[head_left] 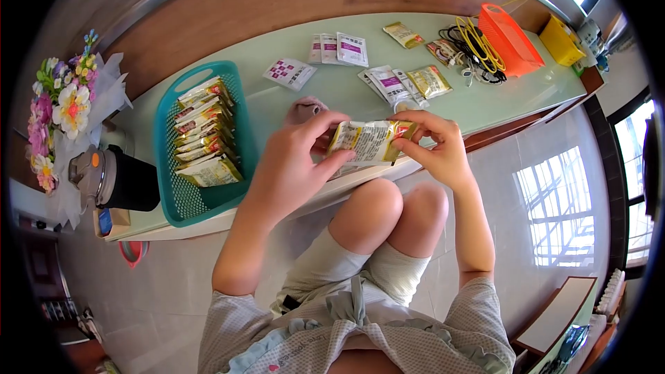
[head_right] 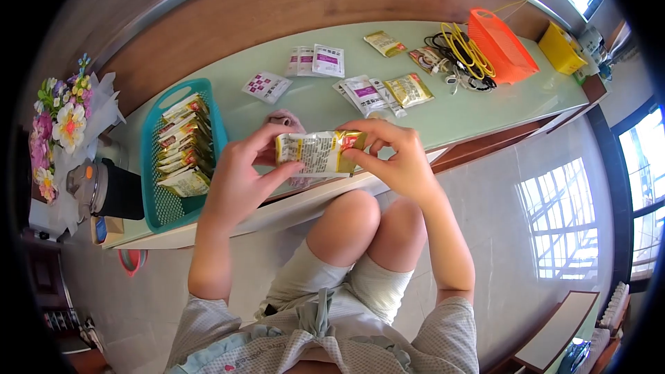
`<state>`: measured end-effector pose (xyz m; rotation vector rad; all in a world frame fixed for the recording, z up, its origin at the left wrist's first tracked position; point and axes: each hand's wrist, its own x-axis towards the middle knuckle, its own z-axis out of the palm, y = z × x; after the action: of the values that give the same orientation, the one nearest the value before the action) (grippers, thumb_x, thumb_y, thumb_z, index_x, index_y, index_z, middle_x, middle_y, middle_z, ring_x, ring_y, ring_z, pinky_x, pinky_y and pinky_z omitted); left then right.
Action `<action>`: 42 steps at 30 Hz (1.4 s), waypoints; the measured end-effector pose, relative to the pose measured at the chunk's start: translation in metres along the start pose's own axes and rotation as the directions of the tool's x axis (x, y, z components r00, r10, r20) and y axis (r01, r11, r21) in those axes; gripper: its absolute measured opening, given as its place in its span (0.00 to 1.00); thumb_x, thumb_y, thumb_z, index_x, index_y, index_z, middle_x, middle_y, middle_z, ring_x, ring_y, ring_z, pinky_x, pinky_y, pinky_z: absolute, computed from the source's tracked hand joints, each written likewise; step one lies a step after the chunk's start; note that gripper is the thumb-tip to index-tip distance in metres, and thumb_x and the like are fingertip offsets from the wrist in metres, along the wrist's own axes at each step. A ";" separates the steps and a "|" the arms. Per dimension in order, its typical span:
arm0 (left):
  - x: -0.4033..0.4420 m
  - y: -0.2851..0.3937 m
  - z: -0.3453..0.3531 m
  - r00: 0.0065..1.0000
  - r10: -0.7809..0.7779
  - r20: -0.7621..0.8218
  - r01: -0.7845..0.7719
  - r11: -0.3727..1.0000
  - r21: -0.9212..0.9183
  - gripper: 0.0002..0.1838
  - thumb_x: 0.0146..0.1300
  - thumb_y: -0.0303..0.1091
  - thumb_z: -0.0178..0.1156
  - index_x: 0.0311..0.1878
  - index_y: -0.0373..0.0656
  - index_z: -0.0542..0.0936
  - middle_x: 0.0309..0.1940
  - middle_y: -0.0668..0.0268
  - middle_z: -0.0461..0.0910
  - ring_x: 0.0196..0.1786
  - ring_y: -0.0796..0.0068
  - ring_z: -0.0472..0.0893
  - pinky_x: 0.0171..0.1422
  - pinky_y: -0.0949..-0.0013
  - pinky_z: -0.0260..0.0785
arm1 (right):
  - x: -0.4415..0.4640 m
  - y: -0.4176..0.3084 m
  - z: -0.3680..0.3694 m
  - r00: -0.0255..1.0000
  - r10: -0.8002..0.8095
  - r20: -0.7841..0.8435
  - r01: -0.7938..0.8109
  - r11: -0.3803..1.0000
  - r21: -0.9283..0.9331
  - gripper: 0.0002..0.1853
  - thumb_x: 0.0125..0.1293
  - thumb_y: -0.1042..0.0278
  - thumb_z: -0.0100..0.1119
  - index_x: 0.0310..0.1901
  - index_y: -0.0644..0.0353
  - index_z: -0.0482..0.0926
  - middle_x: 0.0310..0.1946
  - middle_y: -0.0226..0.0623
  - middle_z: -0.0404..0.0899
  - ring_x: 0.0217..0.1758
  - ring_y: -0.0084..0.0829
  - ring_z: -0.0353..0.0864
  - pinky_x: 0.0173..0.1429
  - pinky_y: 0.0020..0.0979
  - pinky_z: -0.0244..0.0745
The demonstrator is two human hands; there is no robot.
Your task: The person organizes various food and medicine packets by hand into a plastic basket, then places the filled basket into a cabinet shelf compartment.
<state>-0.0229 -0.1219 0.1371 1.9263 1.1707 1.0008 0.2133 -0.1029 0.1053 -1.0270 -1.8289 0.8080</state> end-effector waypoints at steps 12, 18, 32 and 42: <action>-0.052 0.003 -0.074 0.975 0.003 -0.223 -0.013 0.999 -0.044 0.11 0.59 0.23 0.65 0.46 0.36 0.78 0.34 0.65 0.83 0.35 0.79 0.83 0.42 0.75 0.76 | 0.036 -0.058 0.061 0.972 -0.117 0.203 0.086 0.985 0.152 0.19 0.56 0.81 0.65 0.51 0.66 0.79 0.46 0.36 0.83 0.37 0.21 0.80 0.43 0.24 0.75; -0.079 -0.010 -0.116 0.934 -0.018 -0.358 0.018 1.000 -0.003 0.12 0.59 0.21 0.64 0.46 0.35 0.78 0.35 0.65 0.83 0.37 0.83 0.82 0.43 0.77 0.74 | 0.059 -0.081 0.108 0.944 -0.241 0.224 0.192 0.956 0.221 0.18 0.58 0.79 0.65 0.52 0.65 0.79 0.42 0.37 0.84 0.40 0.24 0.83 0.47 0.25 0.78; -0.116 -0.044 -0.153 0.938 0.076 -0.339 0.128 0.831 0.542 0.13 0.41 0.17 0.68 0.33 0.39 0.80 0.29 0.64 0.76 0.35 0.67 0.75 0.42 0.68 0.67 | 0.079 -0.093 0.182 0.833 -0.343 0.435 0.416 0.906 -0.083 0.09 0.55 0.71 0.63 0.38 0.58 0.80 0.35 0.40 0.83 0.36 0.42 0.83 0.40 0.39 0.78; -0.110 -0.054 -0.163 0.972 0.048 -0.230 0.134 0.691 0.710 0.10 0.38 0.23 0.68 0.25 0.46 0.79 0.21 0.72 0.75 0.35 0.68 0.75 0.42 0.65 0.67 | 0.086 -0.089 0.201 0.785 -0.284 0.550 0.478 0.842 -0.248 0.09 0.53 0.69 0.66 0.37 0.56 0.78 0.30 0.39 0.82 0.35 0.40 0.83 0.37 0.38 0.76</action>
<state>-0.2194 -0.1784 0.1421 2.3931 1.9678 0.8040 -0.0212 -0.0912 0.1275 -0.6425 -2.6140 0.4913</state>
